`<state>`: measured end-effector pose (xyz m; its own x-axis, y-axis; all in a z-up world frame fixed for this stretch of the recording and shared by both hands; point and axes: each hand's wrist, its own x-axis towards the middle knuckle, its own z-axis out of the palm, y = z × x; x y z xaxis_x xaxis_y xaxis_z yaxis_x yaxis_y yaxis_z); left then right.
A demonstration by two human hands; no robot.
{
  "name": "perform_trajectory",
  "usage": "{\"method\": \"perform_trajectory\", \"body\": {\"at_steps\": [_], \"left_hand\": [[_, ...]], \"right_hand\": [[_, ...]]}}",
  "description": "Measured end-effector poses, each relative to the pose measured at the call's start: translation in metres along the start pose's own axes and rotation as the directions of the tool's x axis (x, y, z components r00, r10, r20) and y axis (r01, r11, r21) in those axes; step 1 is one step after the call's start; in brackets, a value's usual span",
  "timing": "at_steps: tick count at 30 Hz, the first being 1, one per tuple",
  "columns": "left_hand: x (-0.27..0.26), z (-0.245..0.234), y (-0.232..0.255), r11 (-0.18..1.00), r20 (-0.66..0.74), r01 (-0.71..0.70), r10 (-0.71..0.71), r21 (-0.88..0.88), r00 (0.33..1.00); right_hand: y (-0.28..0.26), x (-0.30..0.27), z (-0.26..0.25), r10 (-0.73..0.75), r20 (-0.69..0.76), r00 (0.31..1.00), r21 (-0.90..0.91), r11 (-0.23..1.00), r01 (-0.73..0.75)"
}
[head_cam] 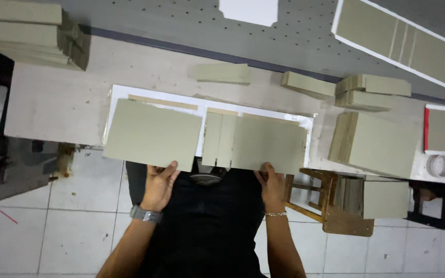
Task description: The person repeatedly places beige book blocks onto a white board, covers them with a red cover sheet, and presses down to align the materials. The person then removes the cover and book block, repeating the process with new items from nearby stacks.
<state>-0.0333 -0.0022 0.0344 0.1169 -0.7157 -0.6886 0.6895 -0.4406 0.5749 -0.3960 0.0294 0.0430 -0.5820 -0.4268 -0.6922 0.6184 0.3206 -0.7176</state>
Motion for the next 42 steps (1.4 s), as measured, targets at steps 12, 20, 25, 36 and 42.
{"method": "perform_trajectory", "body": {"at_steps": [12,20,25,36,42], "left_hand": [[-0.03,0.063,0.028,0.987,-0.085,0.07,-0.058,0.145,0.995],[-0.013,0.064,0.016,0.982,-0.145,0.112,-0.09,0.151,0.985],[-0.033,0.091,0.049,0.972,-0.179,0.158,-0.127,0.176,0.976],[-0.056,0.089,0.075,0.943,-0.179,0.292,-0.264,0.16,0.948],[-0.067,0.062,0.095,0.609,-0.077,0.359,-0.437,0.707,0.896]], "right_hand": [[-0.115,-0.12,0.068,0.22,0.402,0.889,-0.645,0.757,0.105],[-0.168,0.021,0.259,-0.515,0.836,0.189,-0.299,-0.139,0.944],[-0.2,0.104,0.348,-0.432,0.848,0.308,-0.466,-0.329,0.822],[-0.217,0.163,0.376,-0.204,0.799,0.565,-0.534,-0.672,0.513],[-0.277,0.166,0.343,-0.558,0.818,-0.139,-0.459,-0.779,0.428]]}}
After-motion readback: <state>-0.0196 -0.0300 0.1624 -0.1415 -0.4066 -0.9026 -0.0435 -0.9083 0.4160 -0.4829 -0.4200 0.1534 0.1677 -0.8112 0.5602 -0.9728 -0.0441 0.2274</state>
